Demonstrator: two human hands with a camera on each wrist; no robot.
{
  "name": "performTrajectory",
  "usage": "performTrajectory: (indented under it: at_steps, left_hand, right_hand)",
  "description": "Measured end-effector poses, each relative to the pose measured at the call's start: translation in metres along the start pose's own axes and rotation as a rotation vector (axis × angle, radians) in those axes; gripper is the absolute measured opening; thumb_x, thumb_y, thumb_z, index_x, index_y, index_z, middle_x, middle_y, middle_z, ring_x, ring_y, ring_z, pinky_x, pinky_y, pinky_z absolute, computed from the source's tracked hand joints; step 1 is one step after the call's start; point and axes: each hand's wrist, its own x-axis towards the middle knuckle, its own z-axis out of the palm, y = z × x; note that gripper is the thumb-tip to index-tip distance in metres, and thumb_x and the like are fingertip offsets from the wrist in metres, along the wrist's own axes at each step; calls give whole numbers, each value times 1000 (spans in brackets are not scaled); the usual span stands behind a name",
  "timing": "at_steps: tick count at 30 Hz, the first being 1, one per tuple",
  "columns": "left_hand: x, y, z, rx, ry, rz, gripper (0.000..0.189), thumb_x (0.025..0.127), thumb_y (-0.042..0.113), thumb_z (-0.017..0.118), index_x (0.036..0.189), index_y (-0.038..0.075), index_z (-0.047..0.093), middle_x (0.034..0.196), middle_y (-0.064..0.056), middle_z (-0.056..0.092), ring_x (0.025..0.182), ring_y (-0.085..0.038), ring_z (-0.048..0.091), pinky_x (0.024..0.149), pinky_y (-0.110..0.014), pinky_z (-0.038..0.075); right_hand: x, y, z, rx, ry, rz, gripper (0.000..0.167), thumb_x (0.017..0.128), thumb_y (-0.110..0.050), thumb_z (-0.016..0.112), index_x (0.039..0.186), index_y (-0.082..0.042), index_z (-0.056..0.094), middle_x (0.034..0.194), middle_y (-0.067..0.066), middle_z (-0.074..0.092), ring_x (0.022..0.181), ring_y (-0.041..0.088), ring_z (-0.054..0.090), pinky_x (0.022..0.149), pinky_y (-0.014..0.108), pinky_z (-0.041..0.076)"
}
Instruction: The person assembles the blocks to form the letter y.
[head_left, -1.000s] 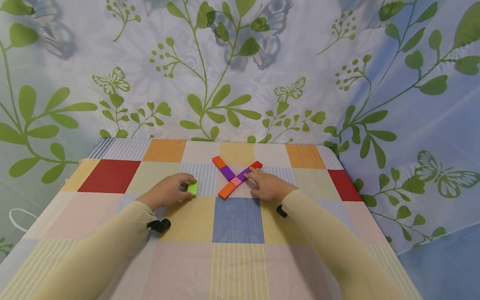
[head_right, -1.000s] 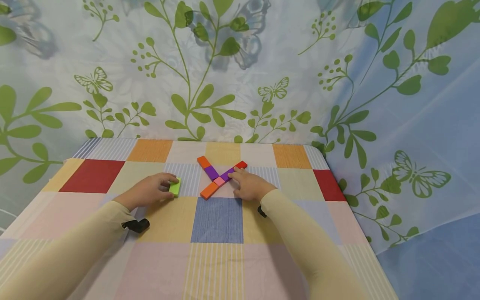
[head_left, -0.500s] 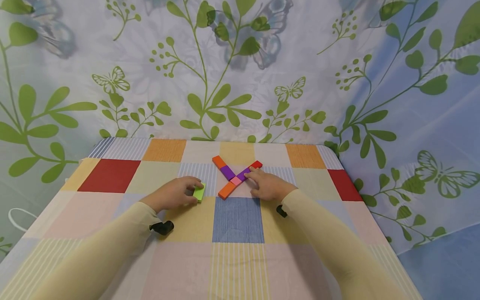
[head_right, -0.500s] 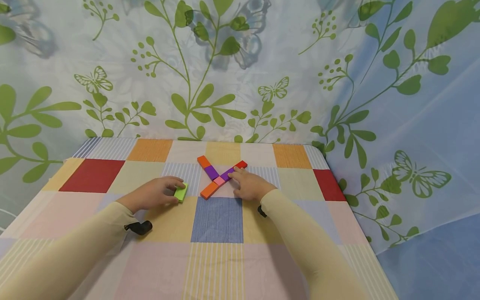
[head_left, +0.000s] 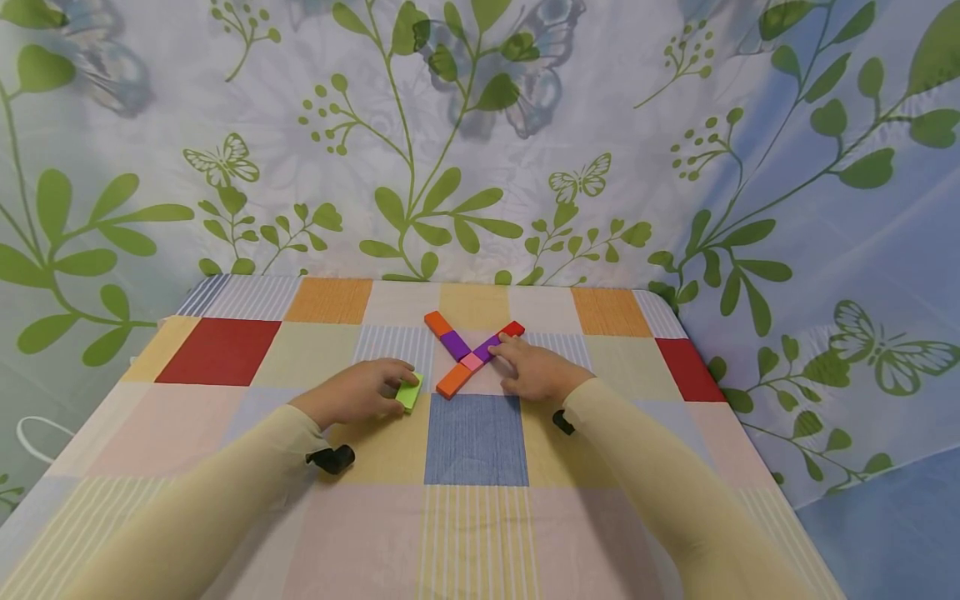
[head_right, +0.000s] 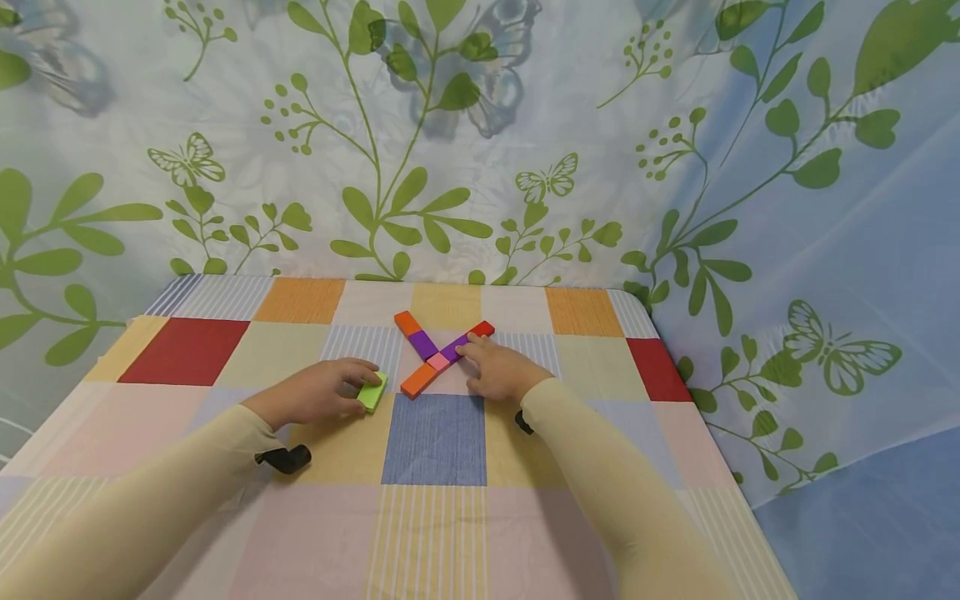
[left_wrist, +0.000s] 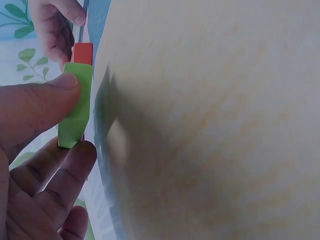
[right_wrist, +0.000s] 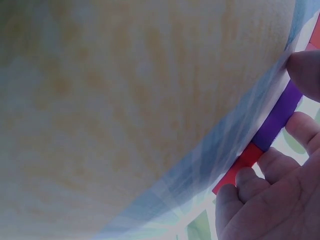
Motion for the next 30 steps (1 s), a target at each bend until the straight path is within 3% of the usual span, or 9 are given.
performTrajectory:
  at_steps: [13, 22, 30]
  left_hand:
    - [2, 13, 3, 5, -43, 16, 43, 91, 18, 83, 132, 10, 72, 151, -9, 61, 134, -32, 62, 117, -51, 47]
    - [-1, 19, 4, 17, -74, 61, 40, 92, 16, 82, 131, 11, 72, 151, -11, 61, 140, -36, 57, 118, -52, 46]
    - [0, 22, 8, 18, -108, 39, 41, 92, 17, 82, 132, 14, 73, 152, -9, 60, 141, -33, 57, 118, -51, 46]
  right_hand:
    - [3, 0, 1, 2, -12, 17, 67, 103, -32, 60, 165, -23, 35, 179, 4, 14, 165, 27, 15, 133, 47, 21]
    - [5, 2, 1, 0, -12, 21, 69, 102, -33, 60, 166, -25, 35, 178, 3, 16, 165, 27, 16, 132, 48, 22]
    - [6, 4, 3, 6, -12, 17, 69, 102, -33, 61, 166, -24, 35, 178, 3, 16, 165, 27, 16, 132, 48, 22]
